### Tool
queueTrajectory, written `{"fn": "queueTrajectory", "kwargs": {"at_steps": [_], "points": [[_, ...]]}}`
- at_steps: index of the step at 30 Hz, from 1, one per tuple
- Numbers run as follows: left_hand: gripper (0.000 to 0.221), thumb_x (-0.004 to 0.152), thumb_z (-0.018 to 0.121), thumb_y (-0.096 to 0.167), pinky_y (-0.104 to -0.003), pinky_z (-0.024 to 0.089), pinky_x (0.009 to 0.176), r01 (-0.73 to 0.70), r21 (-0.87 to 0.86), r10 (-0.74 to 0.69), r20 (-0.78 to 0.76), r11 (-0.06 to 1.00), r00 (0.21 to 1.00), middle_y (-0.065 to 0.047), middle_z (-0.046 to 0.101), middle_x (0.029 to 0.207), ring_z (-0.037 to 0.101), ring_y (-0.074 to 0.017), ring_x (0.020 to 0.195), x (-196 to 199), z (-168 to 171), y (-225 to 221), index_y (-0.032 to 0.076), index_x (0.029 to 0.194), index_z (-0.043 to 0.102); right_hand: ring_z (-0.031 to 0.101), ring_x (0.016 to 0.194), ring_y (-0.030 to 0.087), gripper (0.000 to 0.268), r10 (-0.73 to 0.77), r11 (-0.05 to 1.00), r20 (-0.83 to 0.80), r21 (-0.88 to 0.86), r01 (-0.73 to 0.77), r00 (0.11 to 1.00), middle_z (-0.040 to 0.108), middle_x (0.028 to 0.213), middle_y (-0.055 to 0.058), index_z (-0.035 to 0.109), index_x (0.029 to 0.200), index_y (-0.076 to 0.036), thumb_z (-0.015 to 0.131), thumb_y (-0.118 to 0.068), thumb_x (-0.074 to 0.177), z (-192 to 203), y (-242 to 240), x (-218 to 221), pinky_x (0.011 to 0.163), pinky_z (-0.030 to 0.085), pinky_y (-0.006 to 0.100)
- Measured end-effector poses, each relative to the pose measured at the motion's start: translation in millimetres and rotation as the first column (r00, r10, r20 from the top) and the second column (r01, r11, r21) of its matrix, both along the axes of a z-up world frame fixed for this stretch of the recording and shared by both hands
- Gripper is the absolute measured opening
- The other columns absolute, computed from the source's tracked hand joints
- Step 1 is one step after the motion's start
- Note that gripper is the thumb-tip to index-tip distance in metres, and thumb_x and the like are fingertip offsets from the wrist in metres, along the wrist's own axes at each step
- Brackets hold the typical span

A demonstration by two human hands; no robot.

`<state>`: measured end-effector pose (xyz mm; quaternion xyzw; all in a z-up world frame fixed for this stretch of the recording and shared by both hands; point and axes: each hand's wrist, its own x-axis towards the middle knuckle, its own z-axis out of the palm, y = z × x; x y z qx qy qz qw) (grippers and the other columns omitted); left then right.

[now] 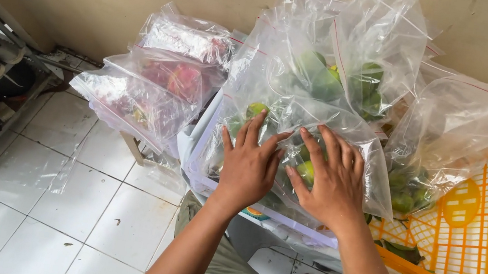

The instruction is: Packing small green fruits (limes) into clear plastic ziplock bags from a crate.

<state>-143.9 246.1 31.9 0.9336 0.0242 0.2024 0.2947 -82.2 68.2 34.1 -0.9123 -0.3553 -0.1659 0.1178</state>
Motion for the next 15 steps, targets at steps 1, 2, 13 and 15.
{"fn": "queueTrajectory", "kwargs": {"at_steps": [1,2,13,15], "points": [[0.032,0.105,0.053,0.028,-0.086,0.018,0.106,0.001,0.003,-0.001,-0.001,1.000,1.000,-0.020,0.038,0.156,0.041,-0.0448,0.143,0,-1,0,0.024,0.135,0.063,0.041,0.139,0.034,0.073,-0.001,1.000,-0.001,0.003,0.001,1.000,0.044,0.153,0.012,0.038,0.159,-0.027,0.059,-0.054,0.094,-3,0,-1,0.111,0.026,0.057],[0.032,0.105,0.053,0.027,-0.086,0.017,0.106,0.007,-0.013,-0.007,-0.007,1.000,1.000,-0.020,0.038,0.156,0.041,-0.0452,0.142,0,-2,0,0.024,0.135,0.063,0.039,0.139,0.033,0.073,-0.011,1.000,0.009,-0.009,0.011,1.000,0.043,0.154,0.012,0.037,0.159,-0.028,0.057,-0.055,0.095,-5,0,-2,0.112,0.025,0.056],[0.032,0.105,0.054,0.026,-0.084,0.018,0.108,0.006,-0.017,-0.005,0.030,1.000,1.000,-0.018,0.039,0.155,0.045,-0.0440,0.140,-8,-1,0,0.024,0.136,0.063,0.044,0.134,0.031,0.069,-0.020,1.000,0.024,-0.019,0.020,1.000,0.047,0.150,0.012,0.043,0.157,-0.026,0.054,-0.059,0.097,-6,-1,-9,0.109,0.028,0.054],[0.028,0.103,0.059,0.020,-0.085,0.020,0.106,0.029,-0.090,-0.018,0.122,0.996,0.992,-0.020,0.044,0.150,0.045,-0.0475,0.140,-11,-1,0,0.020,0.130,0.066,0.055,0.124,0.034,0.076,0.010,0.997,0.059,0.081,-0.015,0.998,0.051,0.145,0.014,0.043,0.158,-0.024,0.067,-0.049,0.090,-6,0,-10,0.105,0.038,0.056]]}}
